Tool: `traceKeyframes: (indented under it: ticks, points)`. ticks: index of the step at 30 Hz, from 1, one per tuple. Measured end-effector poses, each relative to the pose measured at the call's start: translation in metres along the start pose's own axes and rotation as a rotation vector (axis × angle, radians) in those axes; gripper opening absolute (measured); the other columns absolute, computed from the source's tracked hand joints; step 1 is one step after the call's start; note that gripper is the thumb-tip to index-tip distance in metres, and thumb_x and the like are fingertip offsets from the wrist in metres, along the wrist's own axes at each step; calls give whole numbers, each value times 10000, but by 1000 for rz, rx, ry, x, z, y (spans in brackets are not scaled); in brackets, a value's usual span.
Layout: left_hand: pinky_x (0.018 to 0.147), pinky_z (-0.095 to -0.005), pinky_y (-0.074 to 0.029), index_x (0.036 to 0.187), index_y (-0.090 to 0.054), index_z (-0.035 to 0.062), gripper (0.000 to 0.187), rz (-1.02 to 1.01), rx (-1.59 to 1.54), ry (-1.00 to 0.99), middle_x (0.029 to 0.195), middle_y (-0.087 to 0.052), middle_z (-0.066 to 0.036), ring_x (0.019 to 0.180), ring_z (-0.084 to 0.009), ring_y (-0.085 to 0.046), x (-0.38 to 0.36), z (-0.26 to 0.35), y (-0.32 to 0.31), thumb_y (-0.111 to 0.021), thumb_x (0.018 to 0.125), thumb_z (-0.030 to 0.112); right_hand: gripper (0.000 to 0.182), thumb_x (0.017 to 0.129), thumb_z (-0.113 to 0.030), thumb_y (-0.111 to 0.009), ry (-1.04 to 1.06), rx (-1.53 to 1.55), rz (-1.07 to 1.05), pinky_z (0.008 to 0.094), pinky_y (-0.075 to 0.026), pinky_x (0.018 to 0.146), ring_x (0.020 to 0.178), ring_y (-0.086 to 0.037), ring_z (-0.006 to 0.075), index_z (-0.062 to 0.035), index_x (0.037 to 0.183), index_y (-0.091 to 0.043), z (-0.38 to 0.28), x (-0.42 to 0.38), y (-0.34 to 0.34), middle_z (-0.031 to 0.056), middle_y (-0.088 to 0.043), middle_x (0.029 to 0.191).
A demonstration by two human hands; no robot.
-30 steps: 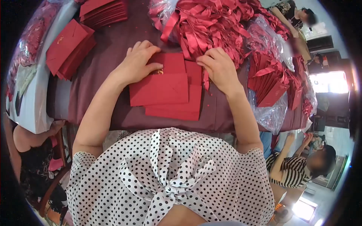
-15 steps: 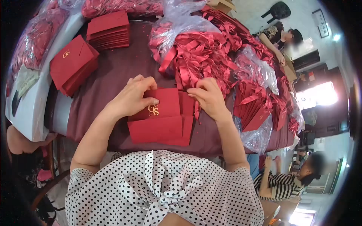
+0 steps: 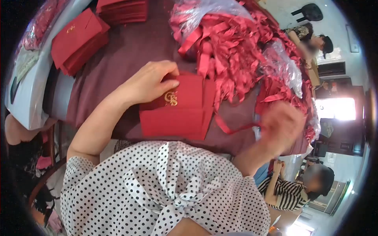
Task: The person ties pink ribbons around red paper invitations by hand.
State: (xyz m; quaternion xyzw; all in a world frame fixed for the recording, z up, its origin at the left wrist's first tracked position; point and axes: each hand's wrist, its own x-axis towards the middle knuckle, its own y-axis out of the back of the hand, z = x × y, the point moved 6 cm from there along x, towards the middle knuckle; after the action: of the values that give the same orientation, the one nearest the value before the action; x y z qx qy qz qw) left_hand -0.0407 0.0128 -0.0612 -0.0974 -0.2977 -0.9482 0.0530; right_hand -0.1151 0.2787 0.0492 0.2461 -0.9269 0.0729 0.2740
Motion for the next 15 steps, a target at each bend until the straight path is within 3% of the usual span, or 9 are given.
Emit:
traceKeyframes:
  ticks: [1, 2, 3, 5, 8, 10, 12, 15]
  points:
    - [655, -370, -472, 875, -570, -19, 186, -4, -24, 5, 804, -605, -164, 750, -313, -613, -1, 1, 0, -674, 794, 112, 65, 849, 22, -593, -114, -338, 53, 228, -438, 562, 665, -550, 134, -27, 871, -631, 19, -5, -28, 62, -585, 764]
    - [629, -332, -466, 854, -583, -20, 149, 13, -46, 6, 762, -612, -135, 689, -227, -606, -2, 4, 0, -672, 802, 88, 151, 812, 42, -639, -173, -378, -143, 223, -459, 626, 722, -584, 130, -1, 955, -659, 35, -4, -54, 88, -642, 842]
    - [629, -332, -466, 854, -583, -20, 149, -1, -42, 17, 762, -612, -135, 689, -227, -606, -2, 8, 2, -672, 802, 88, 136, 823, 4, -645, -162, -518, -285, 244, -472, 640, 719, -601, 141, -12, 957, -663, 47, -6, -73, 94, -645, 837]
    - [602, -289, -451, 834, -593, -23, 133, -117, -87, 207, 708, -616, -81, 641, -127, -560, -3, 4, 0, -674, 814, 80, 122, 820, -23, -661, -35, -441, -338, 261, -479, 623, 718, -626, 173, -23, 942, -665, 76, -11, -89, 103, -642, 820]
    - [585, -259, -434, 824, -599, -22, 128, -111, -173, 232, 676, -604, -31, 635, -68, -511, -3, -4, -2, -675, 824, 80, 103, 811, -40, -674, -81, -545, -379, 275, -484, 599, 693, -630, 207, -23, 913, -664, 82, -13, -100, 105, -635, 798]
    - [592, -284, -447, 826, -602, -31, 153, -122, -218, 233, 685, -618, -70, 626, -120, -545, -3, -9, -4, -677, 815, 101, 81, 813, -44, -676, -126, -524, -377, 290, -484, 578, 676, -632, 202, -21, 889, -659, 88, -16, -101, 103, -641, 802]
    - [598, -309, -460, 829, -604, -40, 180, -132, -269, 228, 694, -632, -109, 616, -171, -578, -4, -10, -7, -680, 805, 121, 106, 805, -28, -687, -121, -583, -387, 244, -479, 596, 657, -613, 108, -3, 907, -677, 90, -16, -101, 80, -672, 815]
    - [594, -313, -452, 841, -607, -37, 172, -147, -246, 206, 684, -623, -107, 610, -174, -568, -3, -7, -7, -678, 806, 117, 90, 798, -23, -685, -68, -646, -398, 264, -481, 583, 639, -613, 129, -3, 884, -665, 94, -17, -104, 83, -652, 788]
